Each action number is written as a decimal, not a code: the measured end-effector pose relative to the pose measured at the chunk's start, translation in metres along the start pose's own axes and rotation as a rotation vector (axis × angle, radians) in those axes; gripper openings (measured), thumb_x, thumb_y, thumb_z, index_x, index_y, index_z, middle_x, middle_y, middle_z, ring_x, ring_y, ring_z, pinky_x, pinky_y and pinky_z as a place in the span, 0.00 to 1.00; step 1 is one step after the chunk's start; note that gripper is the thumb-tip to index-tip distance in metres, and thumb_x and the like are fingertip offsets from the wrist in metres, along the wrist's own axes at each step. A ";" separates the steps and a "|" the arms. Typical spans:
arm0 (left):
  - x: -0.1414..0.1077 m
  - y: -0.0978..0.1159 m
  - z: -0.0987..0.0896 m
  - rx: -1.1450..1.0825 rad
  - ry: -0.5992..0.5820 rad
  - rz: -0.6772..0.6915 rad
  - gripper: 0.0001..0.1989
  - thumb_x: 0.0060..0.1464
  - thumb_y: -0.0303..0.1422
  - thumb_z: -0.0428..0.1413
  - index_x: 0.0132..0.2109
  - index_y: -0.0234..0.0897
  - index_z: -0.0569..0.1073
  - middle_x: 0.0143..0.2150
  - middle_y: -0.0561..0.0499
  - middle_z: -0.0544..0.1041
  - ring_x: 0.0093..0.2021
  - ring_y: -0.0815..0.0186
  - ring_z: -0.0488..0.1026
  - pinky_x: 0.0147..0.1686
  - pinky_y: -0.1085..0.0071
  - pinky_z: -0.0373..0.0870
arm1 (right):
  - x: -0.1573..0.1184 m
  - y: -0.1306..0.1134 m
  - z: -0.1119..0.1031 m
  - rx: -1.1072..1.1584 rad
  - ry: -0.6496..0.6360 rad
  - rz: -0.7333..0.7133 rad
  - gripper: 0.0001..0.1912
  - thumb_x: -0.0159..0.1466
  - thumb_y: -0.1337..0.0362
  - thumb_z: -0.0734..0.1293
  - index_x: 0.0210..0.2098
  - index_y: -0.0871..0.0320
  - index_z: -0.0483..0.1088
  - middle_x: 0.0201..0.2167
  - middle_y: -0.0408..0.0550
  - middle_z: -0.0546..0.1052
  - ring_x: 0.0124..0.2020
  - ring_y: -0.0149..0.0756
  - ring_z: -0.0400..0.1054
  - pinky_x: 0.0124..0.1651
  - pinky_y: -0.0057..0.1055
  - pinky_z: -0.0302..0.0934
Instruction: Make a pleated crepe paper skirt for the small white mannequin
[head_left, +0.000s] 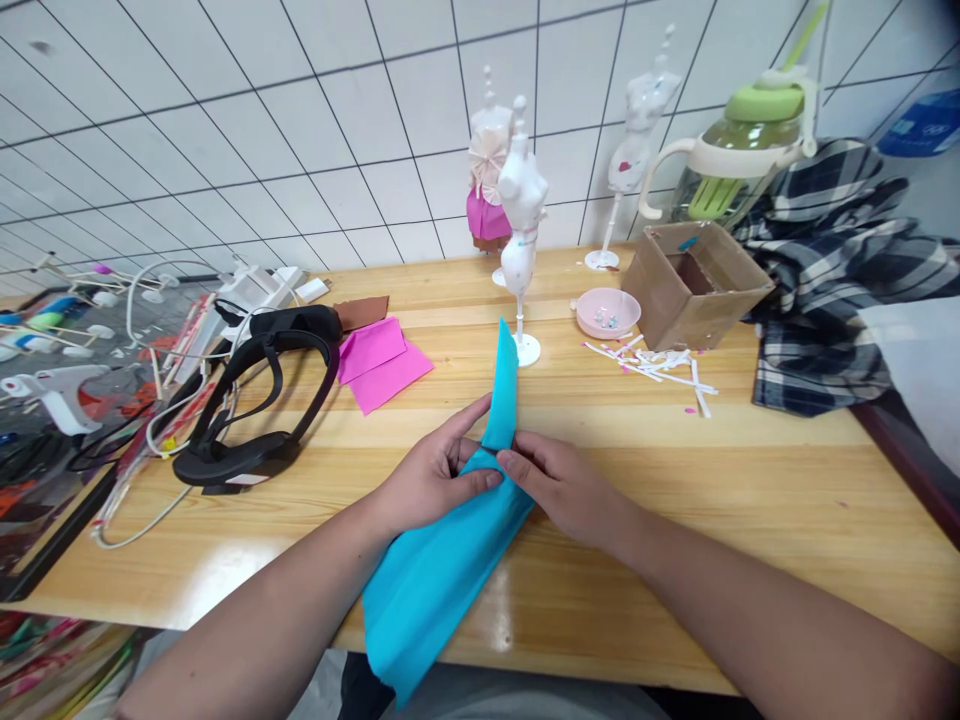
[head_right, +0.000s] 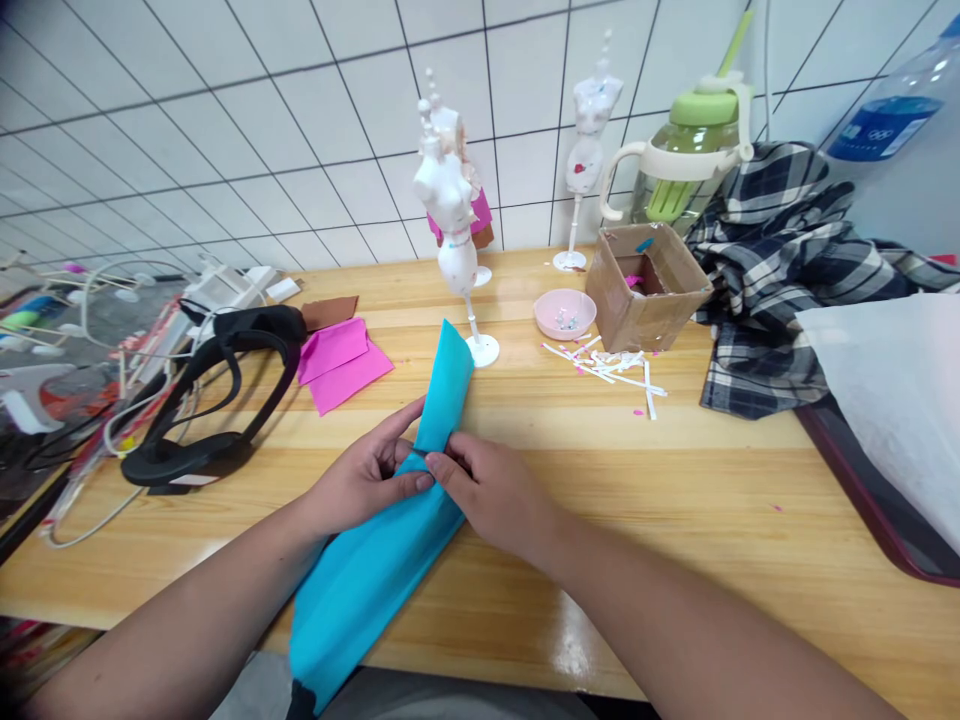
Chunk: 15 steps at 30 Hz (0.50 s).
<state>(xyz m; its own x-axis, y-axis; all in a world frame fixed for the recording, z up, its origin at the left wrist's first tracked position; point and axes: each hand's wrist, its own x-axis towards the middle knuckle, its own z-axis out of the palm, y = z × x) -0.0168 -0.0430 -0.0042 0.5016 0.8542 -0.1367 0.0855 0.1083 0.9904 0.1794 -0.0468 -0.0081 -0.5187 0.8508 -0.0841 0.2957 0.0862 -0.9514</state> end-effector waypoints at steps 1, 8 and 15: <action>0.000 0.000 0.000 0.000 -0.003 -0.006 0.43 0.54 0.31 0.62 0.71 0.42 0.49 0.23 0.61 0.66 0.21 0.77 0.60 0.21 0.81 0.55 | 0.000 0.000 -0.001 -0.007 -0.004 0.009 0.19 0.70 0.50 0.56 0.31 0.57 0.63 0.26 0.40 0.69 0.28 0.31 0.61 0.30 0.27 0.50; 0.000 0.000 0.001 -0.002 -0.021 -0.015 0.43 0.54 0.31 0.61 0.71 0.41 0.49 0.23 0.60 0.67 0.20 0.77 0.60 0.20 0.81 0.55 | 0.001 -0.002 -0.005 0.008 -0.035 0.052 0.17 0.68 0.52 0.58 0.30 0.57 0.64 0.26 0.41 0.68 0.28 0.31 0.61 0.28 0.27 0.49; 0.001 0.004 -0.001 0.060 -0.029 -0.018 0.43 0.56 0.28 0.60 0.72 0.42 0.47 0.22 0.63 0.60 0.20 0.77 0.55 0.20 0.82 0.52 | 0.004 0.005 -0.007 0.072 -0.066 0.086 0.19 0.68 0.50 0.57 0.29 0.58 0.65 0.26 0.42 0.68 0.28 0.30 0.60 0.28 0.27 0.50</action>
<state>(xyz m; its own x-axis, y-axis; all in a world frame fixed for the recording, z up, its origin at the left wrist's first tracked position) -0.0165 -0.0412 -0.0005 0.5239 0.8374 -0.1556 0.1457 0.0919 0.9850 0.1844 -0.0391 -0.0109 -0.5463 0.8173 -0.1834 0.2839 -0.0253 -0.9585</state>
